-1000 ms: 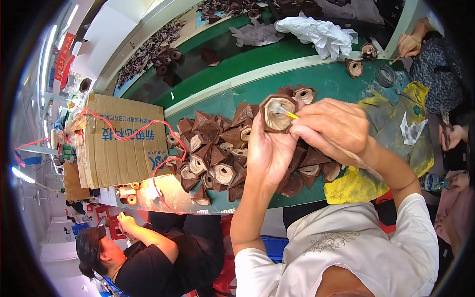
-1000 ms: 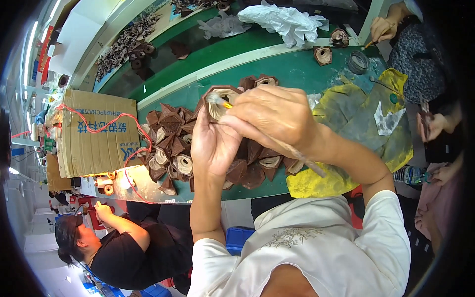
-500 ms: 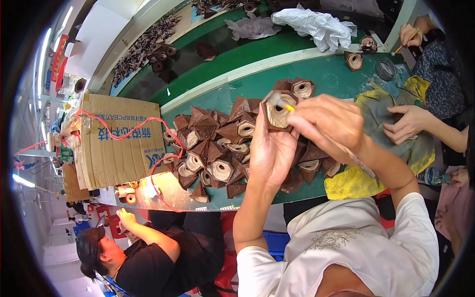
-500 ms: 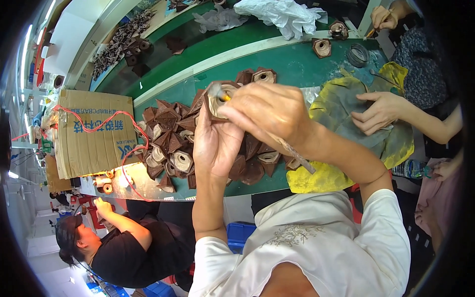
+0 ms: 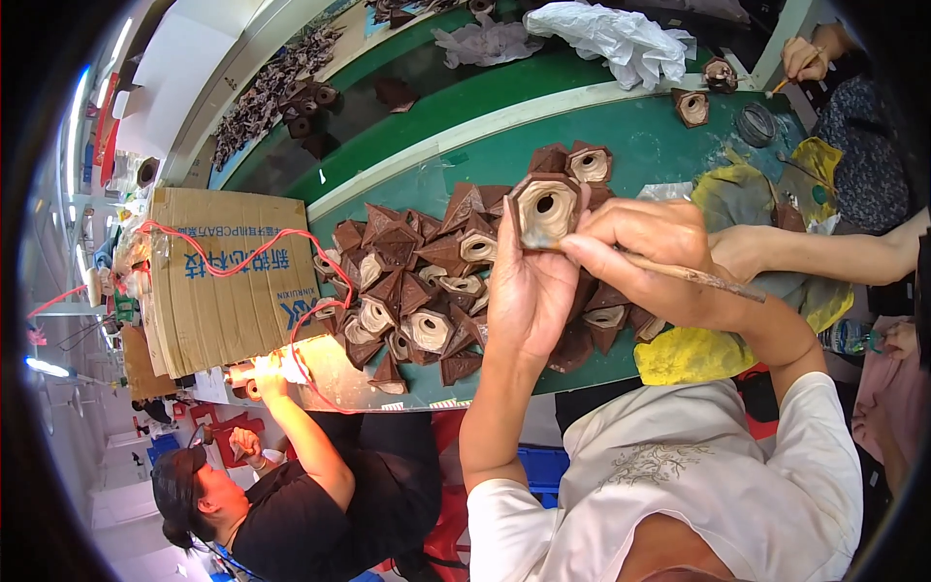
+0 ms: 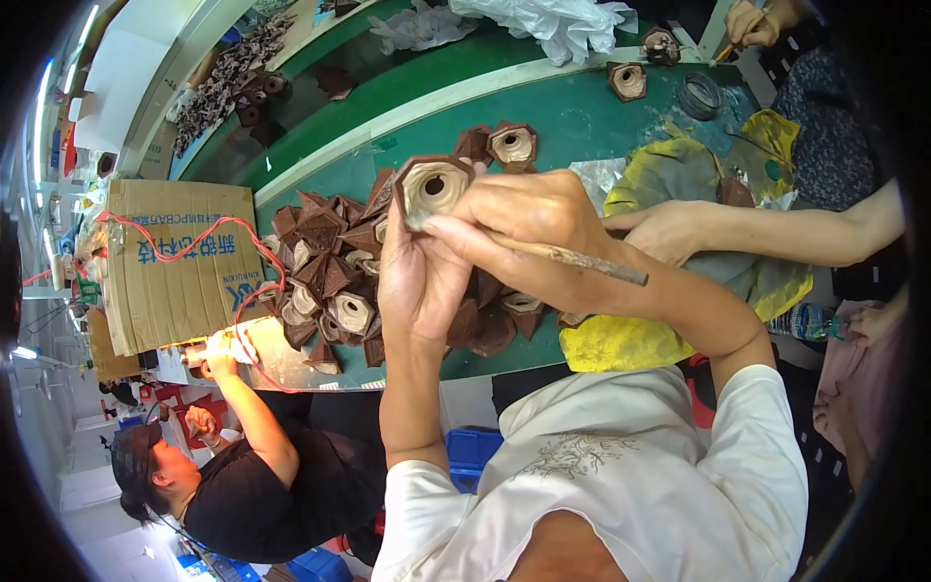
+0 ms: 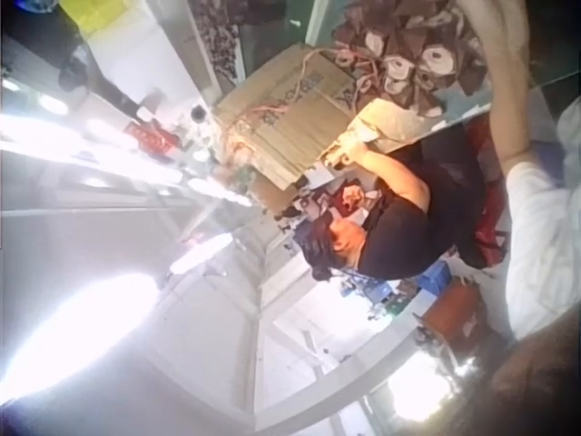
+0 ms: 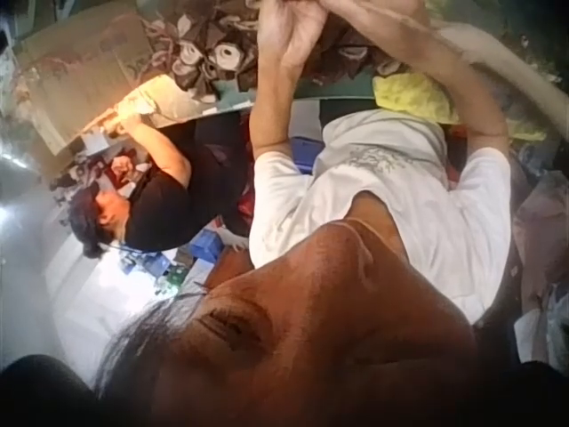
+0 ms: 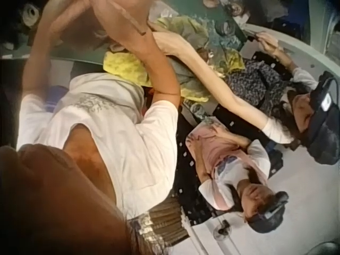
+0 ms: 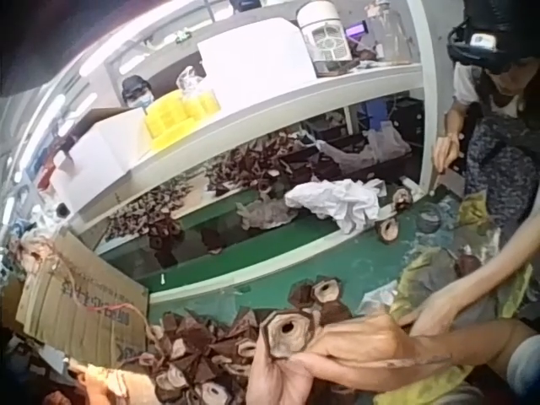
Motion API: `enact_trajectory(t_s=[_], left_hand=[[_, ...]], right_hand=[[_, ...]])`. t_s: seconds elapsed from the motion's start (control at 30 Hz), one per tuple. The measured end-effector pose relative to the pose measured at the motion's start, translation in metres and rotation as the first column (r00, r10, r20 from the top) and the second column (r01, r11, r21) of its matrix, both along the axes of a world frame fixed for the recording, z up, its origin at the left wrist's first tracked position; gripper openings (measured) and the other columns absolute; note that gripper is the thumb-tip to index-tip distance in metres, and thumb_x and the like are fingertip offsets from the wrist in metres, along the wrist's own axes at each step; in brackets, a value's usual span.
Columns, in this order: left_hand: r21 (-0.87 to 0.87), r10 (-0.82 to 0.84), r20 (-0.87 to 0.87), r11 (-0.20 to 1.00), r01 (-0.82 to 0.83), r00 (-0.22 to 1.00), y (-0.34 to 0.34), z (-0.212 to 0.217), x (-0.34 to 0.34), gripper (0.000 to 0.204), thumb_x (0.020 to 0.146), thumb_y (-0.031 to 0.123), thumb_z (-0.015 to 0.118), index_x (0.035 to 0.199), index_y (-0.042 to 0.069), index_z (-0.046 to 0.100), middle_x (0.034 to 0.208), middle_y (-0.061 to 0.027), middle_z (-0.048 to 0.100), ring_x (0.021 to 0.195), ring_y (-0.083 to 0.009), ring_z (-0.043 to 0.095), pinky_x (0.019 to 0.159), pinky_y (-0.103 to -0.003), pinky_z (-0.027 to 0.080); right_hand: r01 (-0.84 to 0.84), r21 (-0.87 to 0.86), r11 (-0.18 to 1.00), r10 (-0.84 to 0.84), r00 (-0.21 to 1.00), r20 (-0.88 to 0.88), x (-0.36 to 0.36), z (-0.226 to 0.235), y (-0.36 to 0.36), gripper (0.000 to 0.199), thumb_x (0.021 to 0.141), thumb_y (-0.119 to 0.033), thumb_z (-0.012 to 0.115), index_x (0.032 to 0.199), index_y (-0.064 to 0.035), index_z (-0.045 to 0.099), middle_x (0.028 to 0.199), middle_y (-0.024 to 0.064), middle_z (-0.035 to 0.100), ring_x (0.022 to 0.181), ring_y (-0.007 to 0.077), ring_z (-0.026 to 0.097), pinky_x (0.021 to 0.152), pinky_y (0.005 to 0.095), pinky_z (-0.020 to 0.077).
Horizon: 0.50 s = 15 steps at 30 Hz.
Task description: The person applies adhesive to the interior of plastic cone-shaped components using a small brush.
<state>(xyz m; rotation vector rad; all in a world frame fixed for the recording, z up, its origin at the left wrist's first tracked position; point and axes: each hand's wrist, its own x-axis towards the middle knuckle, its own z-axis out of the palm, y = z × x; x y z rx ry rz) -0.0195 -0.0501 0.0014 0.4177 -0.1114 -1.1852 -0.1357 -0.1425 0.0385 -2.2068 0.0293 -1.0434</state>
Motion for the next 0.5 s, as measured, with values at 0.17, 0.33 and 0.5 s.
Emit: enact_trajectory(t_s=[0.17, 0.33, 0.5], left_hand=[[0.019, 0.015, -0.089, 1.0, -0.013, 0.996, 0.003, 0.001, 0.003, 0.037, 0.099, 0.03, 0.042, 0.127, 0.006, 0.048, 0.129, -0.0116, 0.051, 0.122, -0.0291, 0.048, 0.106, -0.04, 0.039], [0.007, 0.051, -0.094, 0.999, -0.051, 0.994, 0.005, 0.001, -0.001, 0.037, 0.099, 0.03, 0.043, 0.127, 0.007, 0.047, 0.128, -0.0109, 0.052, 0.121, -0.029, 0.048, 0.105, -0.041, 0.04], [-0.007, 0.091, -0.052, 0.996, -0.092, 0.994, 0.007, 0.001, -0.008, 0.039, 0.099, 0.032, 0.043, 0.127, 0.006, 0.047, 0.127, -0.0103, 0.052, 0.12, -0.0279, 0.049, 0.105, -0.04, 0.041]], right_hand=[[0.031, 0.048, 0.998, -0.029, 0.999, -0.038, -0.006, 0.0, 0.001, 0.006, 0.077, -0.006, 0.069, 0.077, -0.0006, 0.066, 0.062, 0.0071, 0.059, 0.052, 0.0183, 0.059, 0.045, 0.0294, 0.0436], [0.107, 0.129, 0.986, -0.087, 0.984, -0.157, -0.012, 0.006, -0.001, 0.006, 0.078, -0.005, 0.069, 0.081, -0.0005, 0.067, 0.067, 0.0065, 0.062, 0.056, 0.0169, 0.06, 0.046, 0.028, 0.045], [0.166, -0.192, 0.967, -0.158, 0.986, 0.059, -0.006, -0.004, -0.016, 0.01, 0.076, -0.001, 0.069, 0.086, 0.0007, 0.067, 0.076, 0.0077, 0.064, 0.061, 0.0172, 0.062, 0.048, 0.0275, 0.0484]])
